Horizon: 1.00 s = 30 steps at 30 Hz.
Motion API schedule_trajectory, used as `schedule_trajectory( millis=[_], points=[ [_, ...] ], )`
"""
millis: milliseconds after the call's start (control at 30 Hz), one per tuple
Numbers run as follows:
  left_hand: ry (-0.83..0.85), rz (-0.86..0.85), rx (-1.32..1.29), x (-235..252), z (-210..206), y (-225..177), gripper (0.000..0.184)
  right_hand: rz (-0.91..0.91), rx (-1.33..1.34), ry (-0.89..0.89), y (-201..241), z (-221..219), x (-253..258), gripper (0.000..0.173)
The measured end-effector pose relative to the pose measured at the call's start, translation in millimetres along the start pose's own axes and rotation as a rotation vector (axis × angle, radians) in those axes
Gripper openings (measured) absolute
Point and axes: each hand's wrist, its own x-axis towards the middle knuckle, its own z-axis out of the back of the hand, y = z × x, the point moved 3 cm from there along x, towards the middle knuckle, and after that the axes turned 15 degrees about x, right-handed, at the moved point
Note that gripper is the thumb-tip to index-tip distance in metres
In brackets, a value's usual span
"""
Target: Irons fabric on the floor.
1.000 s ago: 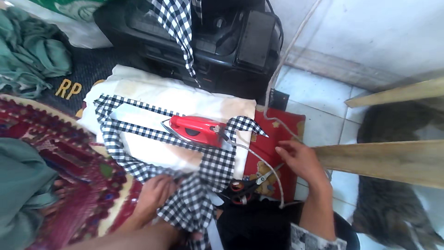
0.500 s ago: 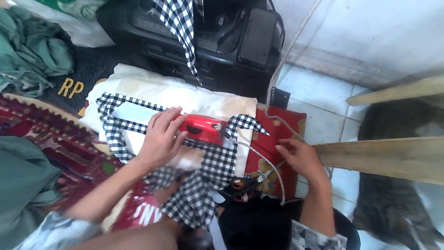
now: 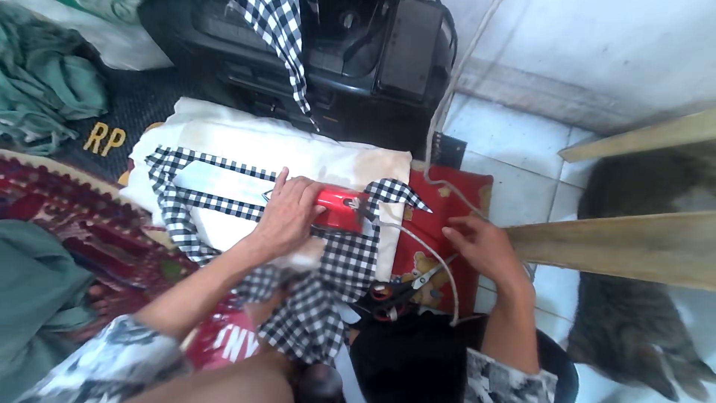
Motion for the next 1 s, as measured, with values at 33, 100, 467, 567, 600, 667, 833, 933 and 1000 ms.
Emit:
schedule_trajectory(
  millis=[33, 100, 467, 567, 600, 667, 833, 933, 1000],
  points=[
    [0.002, 0.001, -0.006, 2, 1, -5, 0.041, 0.0, -0.003, 0.0, 0, 0, 0, 0.035],
    [0.007, 0.008, -0.014, 5, 2, -15, 0.039, -0.001, -0.003, 0.005, 0, 1, -1, 0.036],
    [-0.025, 0.009, -0.028, 12, -2, -38, 0.037, -0.019, -0.003, 0.015, -3, 3, 1, 0.037],
    [-0.028, 0.013, -0.031, 13, -2, -41, 0.037, -0.019, -0.003, 0.016, -5, 3, 2, 0.037],
    [-0.026, 0.015, -0.031, 13, -3, -42, 0.037, -0.02, -0.004, 0.016, -5, 3, 2, 0.038],
    [-0.022, 0.018, -0.031, 15, -3, -45, 0.037, -0.023, -0.009, 0.017, -4, 4, 1, 0.039],
    [-0.016, 0.02, -0.021, 17, -3, -49, 0.037, -0.04, -0.021, 0.029, -4, 6, 2, 0.039],
    [-0.017, 0.019, -0.024, 17, -3, -48, 0.037, -0.055, -0.038, 0.038, -6, 6, 3, 0.04],
    [-0.025, 0.019, -0.025, 17, -4, -48, 0.037, -0.064, -0.05, 0.042, -7, 5, 4, 0.041]
  ],
)
